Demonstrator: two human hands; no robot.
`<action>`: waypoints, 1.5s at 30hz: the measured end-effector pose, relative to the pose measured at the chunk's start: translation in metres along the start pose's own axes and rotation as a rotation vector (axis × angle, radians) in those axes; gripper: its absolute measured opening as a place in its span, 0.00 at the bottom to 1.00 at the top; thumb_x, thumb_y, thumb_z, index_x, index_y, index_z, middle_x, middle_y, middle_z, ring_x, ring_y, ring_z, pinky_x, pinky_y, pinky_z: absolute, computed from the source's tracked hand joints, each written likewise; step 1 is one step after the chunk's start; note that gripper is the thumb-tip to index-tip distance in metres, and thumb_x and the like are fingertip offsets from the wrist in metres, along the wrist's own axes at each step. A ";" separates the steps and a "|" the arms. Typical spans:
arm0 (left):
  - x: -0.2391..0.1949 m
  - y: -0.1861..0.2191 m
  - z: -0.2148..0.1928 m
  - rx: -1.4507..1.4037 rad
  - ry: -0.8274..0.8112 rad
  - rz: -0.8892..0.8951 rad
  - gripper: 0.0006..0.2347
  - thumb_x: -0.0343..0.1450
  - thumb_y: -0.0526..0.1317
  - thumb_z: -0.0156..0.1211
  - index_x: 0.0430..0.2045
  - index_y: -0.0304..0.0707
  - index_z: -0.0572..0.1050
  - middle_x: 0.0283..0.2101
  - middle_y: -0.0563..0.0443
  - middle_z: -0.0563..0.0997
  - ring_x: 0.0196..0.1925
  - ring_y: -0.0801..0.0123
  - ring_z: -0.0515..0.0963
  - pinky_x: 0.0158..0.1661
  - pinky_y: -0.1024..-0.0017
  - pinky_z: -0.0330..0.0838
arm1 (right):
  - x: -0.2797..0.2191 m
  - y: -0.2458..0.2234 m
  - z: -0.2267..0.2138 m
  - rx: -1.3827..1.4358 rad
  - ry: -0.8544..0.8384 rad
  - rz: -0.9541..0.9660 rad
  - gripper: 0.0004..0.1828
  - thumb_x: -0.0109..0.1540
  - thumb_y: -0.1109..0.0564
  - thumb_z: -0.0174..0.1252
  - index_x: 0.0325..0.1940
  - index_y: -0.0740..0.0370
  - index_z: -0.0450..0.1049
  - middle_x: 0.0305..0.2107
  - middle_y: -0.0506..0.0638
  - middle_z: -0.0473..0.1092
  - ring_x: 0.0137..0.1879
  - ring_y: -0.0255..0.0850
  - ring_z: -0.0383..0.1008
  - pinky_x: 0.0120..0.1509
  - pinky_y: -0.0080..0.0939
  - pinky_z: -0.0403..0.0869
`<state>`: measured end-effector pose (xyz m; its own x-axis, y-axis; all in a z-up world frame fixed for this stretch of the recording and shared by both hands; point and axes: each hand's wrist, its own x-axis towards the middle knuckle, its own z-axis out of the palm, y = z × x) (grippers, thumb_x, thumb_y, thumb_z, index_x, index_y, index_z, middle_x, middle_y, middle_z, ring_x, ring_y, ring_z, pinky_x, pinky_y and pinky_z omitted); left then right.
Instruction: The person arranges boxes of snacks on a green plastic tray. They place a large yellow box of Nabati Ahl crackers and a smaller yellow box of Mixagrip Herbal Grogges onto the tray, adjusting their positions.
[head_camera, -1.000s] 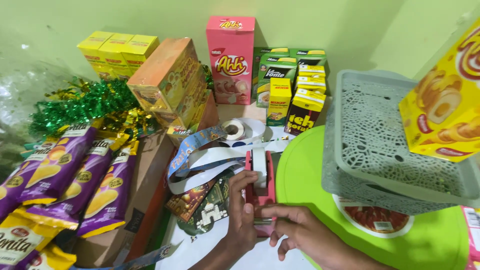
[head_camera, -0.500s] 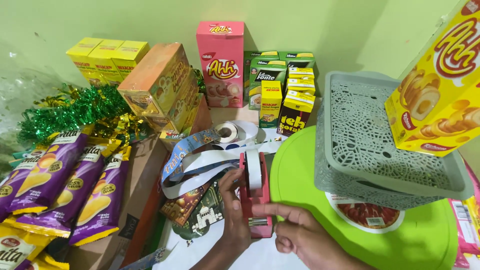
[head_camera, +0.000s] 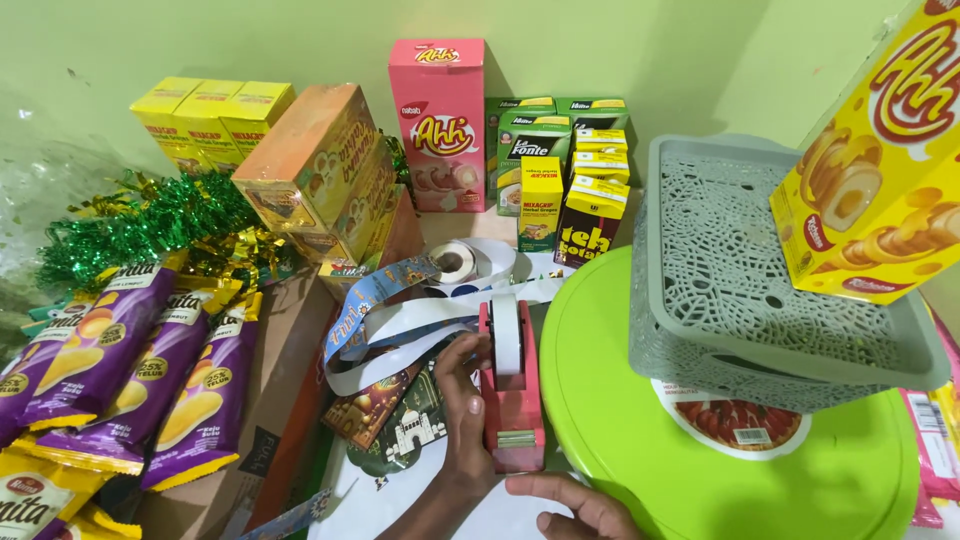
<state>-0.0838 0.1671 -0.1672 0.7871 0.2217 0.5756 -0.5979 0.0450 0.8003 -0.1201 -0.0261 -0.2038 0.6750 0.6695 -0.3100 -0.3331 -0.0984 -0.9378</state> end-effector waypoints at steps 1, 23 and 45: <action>0.000 -0.001 0.000 -0.003 0.001 0.002 0.28 0.76 0.55 0.37 0.65 0.33 0.52 0.64 0.38 0.59 0.68 0.48 0.60 0.67 0.48 0.54 | 0.003 0.009 -0.002 -0.003 0.002 -0.001 0.27 0.63 0.59 0.55 0.67 0.62 0.73 0.57 0.49 0.76 0.39 0.23 0.73 0.49 0.25 0.67; -0.001 0.010 -0.012 0.223 0.017 0.075 0.19 0.76 0.48 0.39 0.55 0.33 0.65 0.60 0.39 0.65 0.63 0.53 0.67 0.61 0.55 0.66 | -0.052 -0.087 -0.029 -0.798 0.256 -0.665 0.17 0.59 0.55 0.64 0.53 0.51 0.80 0.48 0.46 0.74 0.43 0.32 0.72 0.39 0.31 0.73; 0.079 0.111 0.166 0.938 -0.665 0.336 0.11 0.73 0.41 0.56 0.44 0.43 0.83 0.44 0.43 0.76 0.44 0.52 0.72 0.43 0.55 0.68 | -0.163 -0.230 -0.123 -0.961 0.622 -0.164 0.31 0.55 0.44 0.64 0.64 0.37 0.79 0.46 0.35 0.80 0.46 0.30 0.79 0.49 0.37 0.79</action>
<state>-0.0631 0.0278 -0.0051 0.7018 -0.4731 0.5325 -0.6628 -0.7076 0.2449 -0.0723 -0.2036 0.0428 0.9603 0.2739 0.0532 0.2463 -0.7424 -0.6230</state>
